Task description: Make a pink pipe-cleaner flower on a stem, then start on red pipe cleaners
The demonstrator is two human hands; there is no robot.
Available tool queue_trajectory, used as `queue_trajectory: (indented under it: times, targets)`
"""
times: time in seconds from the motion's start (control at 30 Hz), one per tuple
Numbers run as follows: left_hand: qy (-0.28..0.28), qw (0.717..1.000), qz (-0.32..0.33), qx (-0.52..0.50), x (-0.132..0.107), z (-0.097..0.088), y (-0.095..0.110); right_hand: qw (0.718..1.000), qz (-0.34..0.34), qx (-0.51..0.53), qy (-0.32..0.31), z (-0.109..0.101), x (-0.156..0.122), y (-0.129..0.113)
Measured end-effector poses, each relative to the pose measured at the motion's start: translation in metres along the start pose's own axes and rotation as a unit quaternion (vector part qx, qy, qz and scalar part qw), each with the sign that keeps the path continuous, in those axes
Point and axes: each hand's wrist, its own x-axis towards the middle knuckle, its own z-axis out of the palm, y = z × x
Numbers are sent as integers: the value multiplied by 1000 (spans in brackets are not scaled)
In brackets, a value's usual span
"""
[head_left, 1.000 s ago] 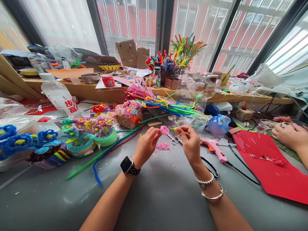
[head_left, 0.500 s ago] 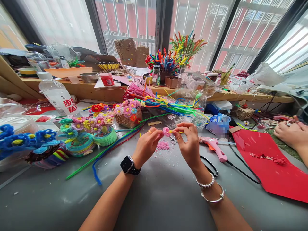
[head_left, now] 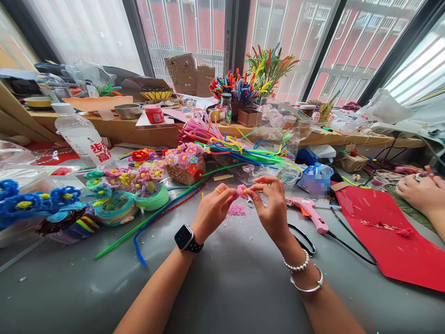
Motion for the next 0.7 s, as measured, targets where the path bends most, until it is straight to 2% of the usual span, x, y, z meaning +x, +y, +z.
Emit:
queue_trajectory:
  times: [0.43,0.7]
  targets:
    - [-4,1000,14,-15,0,0,0,1000,8,5,-23,-1,-1,-1]
    - [-13,999,-18,-25,0,-1,0,999,29,44,-5,-2,1,-2]
